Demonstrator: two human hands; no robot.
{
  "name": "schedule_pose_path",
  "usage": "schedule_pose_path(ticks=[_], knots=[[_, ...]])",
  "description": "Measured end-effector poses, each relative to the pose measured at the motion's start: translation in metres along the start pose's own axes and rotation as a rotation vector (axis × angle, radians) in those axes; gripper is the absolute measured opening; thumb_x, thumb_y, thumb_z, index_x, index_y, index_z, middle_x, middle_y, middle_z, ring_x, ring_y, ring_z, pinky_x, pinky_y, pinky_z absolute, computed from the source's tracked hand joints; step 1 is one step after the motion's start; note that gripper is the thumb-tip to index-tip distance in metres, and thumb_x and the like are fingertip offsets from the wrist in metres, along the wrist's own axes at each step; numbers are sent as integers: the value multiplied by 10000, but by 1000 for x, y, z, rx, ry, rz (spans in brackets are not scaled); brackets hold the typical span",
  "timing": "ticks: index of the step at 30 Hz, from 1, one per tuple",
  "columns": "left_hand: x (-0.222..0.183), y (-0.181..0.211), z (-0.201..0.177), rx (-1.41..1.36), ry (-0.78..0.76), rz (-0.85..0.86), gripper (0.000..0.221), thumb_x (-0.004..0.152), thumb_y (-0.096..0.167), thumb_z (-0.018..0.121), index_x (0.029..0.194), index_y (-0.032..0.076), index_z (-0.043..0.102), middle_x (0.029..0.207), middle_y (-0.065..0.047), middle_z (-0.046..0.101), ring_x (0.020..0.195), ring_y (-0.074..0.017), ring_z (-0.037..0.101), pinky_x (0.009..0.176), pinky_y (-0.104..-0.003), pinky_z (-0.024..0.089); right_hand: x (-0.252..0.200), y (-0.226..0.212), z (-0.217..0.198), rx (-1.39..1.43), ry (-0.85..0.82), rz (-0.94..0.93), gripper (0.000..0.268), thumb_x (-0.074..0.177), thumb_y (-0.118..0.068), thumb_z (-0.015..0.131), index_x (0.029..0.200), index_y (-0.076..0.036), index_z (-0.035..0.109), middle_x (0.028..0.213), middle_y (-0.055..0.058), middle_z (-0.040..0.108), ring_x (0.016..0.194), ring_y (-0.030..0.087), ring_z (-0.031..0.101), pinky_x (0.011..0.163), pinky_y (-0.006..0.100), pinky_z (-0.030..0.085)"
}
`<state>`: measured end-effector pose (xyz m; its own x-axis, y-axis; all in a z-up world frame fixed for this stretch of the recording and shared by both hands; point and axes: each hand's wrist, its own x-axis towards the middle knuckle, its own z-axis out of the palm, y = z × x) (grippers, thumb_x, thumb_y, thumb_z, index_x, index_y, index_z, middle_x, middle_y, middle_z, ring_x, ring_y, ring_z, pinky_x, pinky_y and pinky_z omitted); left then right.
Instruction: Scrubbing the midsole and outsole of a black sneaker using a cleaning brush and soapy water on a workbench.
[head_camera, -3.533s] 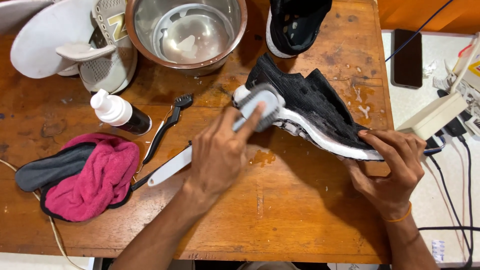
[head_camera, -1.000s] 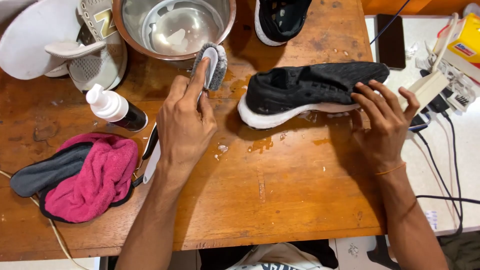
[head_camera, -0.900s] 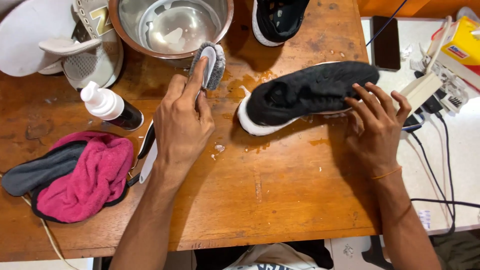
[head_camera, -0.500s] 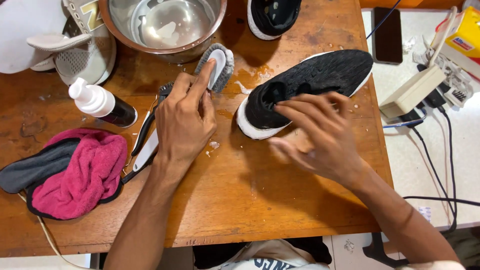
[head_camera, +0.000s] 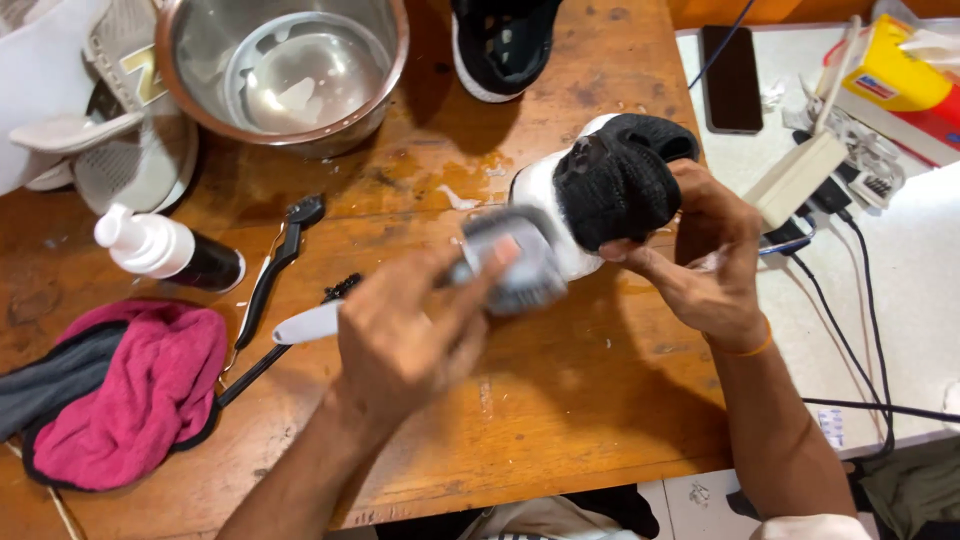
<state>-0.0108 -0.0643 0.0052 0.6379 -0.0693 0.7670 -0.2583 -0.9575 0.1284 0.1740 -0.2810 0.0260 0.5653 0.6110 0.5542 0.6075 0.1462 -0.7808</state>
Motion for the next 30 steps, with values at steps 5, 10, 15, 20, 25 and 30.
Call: schedule_pose_path(ticks=[5, 10, 15, 20, 25, 30], knots=[[-9, 5, 18, 112, -43, 182, 401, 1177, 249, 603, 1546, 187, 458, 1086, -136, 796, 810, -158, 719, 595, -314, 532, -4, 6, 9, 45, -8, 11, 332, 850, -31, 818, 1098, -72, 600, 1157, 90, 616, 1123, 206, 575, 1021, 318, 503], [-6, -16, 4, 227, -100, -19, 559, 1085, 220, 781, 1555, 243, 480, 1101, -114, 742, 820, -192, 663, 593, -341, 503, -5, 3, 14, 33, -14, 49, 319, 846, -24, 828, 1059, -94, 601, 1155, 91, 612, 1099, 211, 580, 1039, 337, 472], [-6, -7, 13, 91, -157, 246, 405, 1181, 304, 576, 1559, 251, 441, 1016, -62, 813, 744, -106, 714, 533, -269, 484, -4, 7, 9, 117, -65, 81, 336, 836, -5, 811, 1083, -118, 612, 1320, 129, 602, 1291, 261, 574, 1139, 385, 488], [-5, -20, 1, 124, -114, 152, 465, 1169, 352, 650, 1568, 255, 431, 1032, -75, 798, 703, -105, 634, 529, -278, 425, -5, 16, 6, 124, -100, 61, 314, 812, -43, 822, 1023, -142, 612, 1293, 103, 632, 1315, 238, 563, 1259, 466, 333], [-10, -30, -1, 95, -141, 193, 517, 1216, 351, 610, 1635, 251, 323, 1005, -53, 778, 677, -96, 580, 533, -282, 418, -10, 30, 2, 34, -185, 6, 235, 774, -115, 851, 886, -88, 646, 1124, 73, 691, 1262, 250, 611, 1367, 552, 223], [5, -21, -6, -176, -292, 232, 827, 766, 189, 847, 1513, 269, 502, 956, -23, 653, 750, -174, 587, 587, -327, 507, -27, 25, -3, 1, -247, 18, 338, 751, -88, 804, 652, -119, 482, 840, 14, 667, 1270, 316, 606, 1291, 656, 276]])
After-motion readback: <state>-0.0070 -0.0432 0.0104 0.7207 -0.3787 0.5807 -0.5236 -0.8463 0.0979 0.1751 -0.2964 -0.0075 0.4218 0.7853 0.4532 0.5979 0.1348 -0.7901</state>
